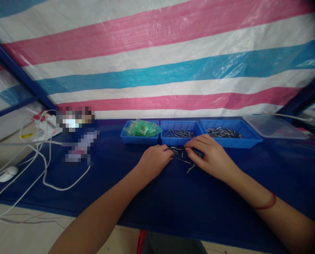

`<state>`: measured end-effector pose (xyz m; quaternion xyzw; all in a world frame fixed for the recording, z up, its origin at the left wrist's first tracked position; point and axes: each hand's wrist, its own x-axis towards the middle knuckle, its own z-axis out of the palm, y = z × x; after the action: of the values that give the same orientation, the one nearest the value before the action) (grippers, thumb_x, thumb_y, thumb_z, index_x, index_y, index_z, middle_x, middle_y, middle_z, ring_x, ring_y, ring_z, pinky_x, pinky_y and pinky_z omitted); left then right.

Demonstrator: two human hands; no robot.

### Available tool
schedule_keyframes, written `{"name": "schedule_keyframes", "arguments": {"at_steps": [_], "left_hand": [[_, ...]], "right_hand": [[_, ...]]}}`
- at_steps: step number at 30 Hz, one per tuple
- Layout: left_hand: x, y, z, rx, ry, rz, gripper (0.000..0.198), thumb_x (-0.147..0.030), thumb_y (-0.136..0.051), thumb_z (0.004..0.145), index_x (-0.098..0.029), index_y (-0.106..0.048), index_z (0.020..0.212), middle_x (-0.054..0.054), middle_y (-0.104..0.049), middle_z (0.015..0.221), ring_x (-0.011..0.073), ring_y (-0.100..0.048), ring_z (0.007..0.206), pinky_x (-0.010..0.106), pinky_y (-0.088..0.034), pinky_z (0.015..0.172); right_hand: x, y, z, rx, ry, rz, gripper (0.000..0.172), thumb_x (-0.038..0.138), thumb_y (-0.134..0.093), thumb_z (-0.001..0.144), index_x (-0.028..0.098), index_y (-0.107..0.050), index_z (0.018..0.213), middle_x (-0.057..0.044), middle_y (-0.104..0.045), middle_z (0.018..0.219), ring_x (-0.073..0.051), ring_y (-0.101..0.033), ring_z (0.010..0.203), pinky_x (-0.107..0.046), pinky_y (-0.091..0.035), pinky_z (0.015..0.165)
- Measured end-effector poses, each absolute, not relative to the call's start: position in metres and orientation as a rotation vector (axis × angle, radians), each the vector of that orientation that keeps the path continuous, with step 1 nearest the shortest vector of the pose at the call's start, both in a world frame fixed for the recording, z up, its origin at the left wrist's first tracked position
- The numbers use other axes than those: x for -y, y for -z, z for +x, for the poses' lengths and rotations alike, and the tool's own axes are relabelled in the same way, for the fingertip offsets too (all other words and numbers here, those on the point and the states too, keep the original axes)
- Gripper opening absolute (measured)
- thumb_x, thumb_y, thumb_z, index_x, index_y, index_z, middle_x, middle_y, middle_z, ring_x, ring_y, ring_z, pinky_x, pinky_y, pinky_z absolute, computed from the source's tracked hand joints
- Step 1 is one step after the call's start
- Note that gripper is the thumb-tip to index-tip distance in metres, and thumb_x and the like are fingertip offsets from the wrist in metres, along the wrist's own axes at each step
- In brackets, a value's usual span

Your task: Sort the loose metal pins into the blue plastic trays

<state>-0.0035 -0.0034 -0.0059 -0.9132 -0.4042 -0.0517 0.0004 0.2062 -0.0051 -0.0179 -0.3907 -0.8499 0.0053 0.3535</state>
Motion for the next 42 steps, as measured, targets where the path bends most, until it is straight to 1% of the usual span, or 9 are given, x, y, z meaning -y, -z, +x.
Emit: {"name": "schedule_keyframes", "arguments": {"at_steps": [5, 11, 17, 22, 25, 28, 30, 35, 42], "left_hand": [[0.003, 0.014, -0.002, 1.263, 0.166, -2.844, 0.022, -0.022, -0.042, 0.094, -0.017, -0.062, 0.104, 0.008, -0.061, 0.094, 0.019, -0.06, 0.086, 0.031, -0.049, 0.079], [0.003, 0.021, -0.004, 1.3, 0.406, -2.897, 0.026, -0.02, -0.04, 0.095, -0.017, -0.057, 0.114, 0.008, -0.06, 0.098, 0.0185, -0.059, 0.092, 0.032, -0.048, 0.086], [0.005, 0.011, 0.001, 1.323, 0.895, -3.121, 0.021, -0.021, -0.043, 0.093, -0.018, -0.057, 0.11, 0.006, -0.063, 0.105, 0.0171, -0.059, 0.099, 0.03, -0.045, 0.092], [0.007, 0.014, 0.006, 1.609, 1.362, -3.073, 0.018, -0.025, -0.054, 0.088, -0.017, -0.06, 0.103, 0.004, -0.067, 0.096, 0.0159, -0.063, 0.089, 0.028, -0.048, 0.083], [0.006, 0.02, 0.008, 1.714, 1.66, -3.062, 0.022, -0.029, -0.061, 0.084, -0.017, -0.06, 0.102, 0.004, -0.068, 0.091, 0.0149, -0.064, 0.082, 0.026, -0.05, 0.076], [0.006, 0.023, 0.011, 1.717, 1.915, -3.071, 0.028, -0.031, -0.065, 0.08, -0.016, -0.06, 0.103, 0.005, -0.068, 0.09, 0.015, -0.064, 0.082, 0.026, -0.05, 0.075], [0.006, 0.023, 0.012, 1.696, 2.02, -3.057, 0.024, -0.031, -0.064, 0.081, -0.016, -0.061, 0.1, 0.005, -0.068, 0.092, 0.0149, -0.064, 0.083, 0.026, -0.049, 0.076], [0.007, 0.021, 0.012, 1.645, 1.998, -3.063, 0.016, -0.03, -0.06, 0.085, -0.015, -0.063, 0.089, 0.003, -0.066, 0.087, 0.0135, -0.061, 0.081, 0.025, -0.047, 0.077], [0.01, 0.019, 0.011, 1.636, 1.828, -3.092, 0.017, -0.03, -0.058, 0.085, -0.015, -0.062, 0.093, 0.003, -0.065, 0.086, 0.0133, -0.06, 0.079, 0.023, -0.047, 0.072]], "right_hand": [[0.005, 0.019, 0.206, 2.225, -0.019, -1.006, 0.012, 0.022, -0.053, 0.086, 0.019, -0.064, 0.088, -0.007, -0.067, 0.088, -0.022, -0.058, 0.084, -0.039, -0.045, 0.081], [0.006, 0.019, 0.205, 2.233, -0.033, -1.001, 0.013, 0.024, -0.054, 0.085, 0.02, -0.066, 0.09, -0.007, -0.068, 0.088, -0.022, -0.059, 0.084, -0.039, -0.046, 0.08], [0.007, 0.02, 0.204, 2.321, -0.074, -0.972, 0.015, 0.024, -0.052, 0.088, 0.019, -0.064, 0.096, -0.008, -0.067, 0.093, -0.022, -0.058, 0.086, -0.039, -0.045, 0.08], [0.008, 0.016, 0.204, 2.346, -0.118, -0.959, 0.014, 0.022, -0.049, 0.09, 0.019, -0.063, 0.089, -0.008, -0.066, 0.089, -0.021, -0.058, 0.082, -0.038, -0.045, 0.077], [0.01, 0.014, 0.203, 2.325, -0.163, -0.979, 0.01, 0.022, -0.051, 0.088, 0.02, -0.061, 0.086, -0.007, -0.065, 0.085, -0.02, -0.057, 0.078, -0.037, -0.044, 0.075], [0.012, 0.013, 0.202, 2.282, -0.246, -1.001, 0.009, 0.021, -0.051, 0.087, 0.02, -0.06, 0.086, -0.006, -0.065, 0.082, -0.02, -0.057, 0.077, -0.035, -0.045, 0.072], [0.013, 0.013, 0.2, 2.273, -0.296, -1.002, 0.01, 0.021, -0.05, 0.087, 0.021, -0.06, 0.086, -0.005, -0.064, 0.081, -0.019, -0.057, 0.077, -0.034, -0.044, 0.072], [0.015, 0.015, 0.196, 2.255, -0.39, -0.989, 0.011, 0.023, -0.05, 0.089, 0.021, -0.06, 0.086, -0.005, -0.064, 0.081, -0.018, -0.057, 0.078, -0.033, -0.044, 0.073], [0.016, 0.019, 0.193, 2.176, -0.565, -0.977, 0.013, 0.024, -0.049, 0.09, 0.02, -0.061, 0.084, -0.003, -0.063, 0.08, -0.016, -0.056, 0.077, -0.03, -0.044, 0.071]]}}
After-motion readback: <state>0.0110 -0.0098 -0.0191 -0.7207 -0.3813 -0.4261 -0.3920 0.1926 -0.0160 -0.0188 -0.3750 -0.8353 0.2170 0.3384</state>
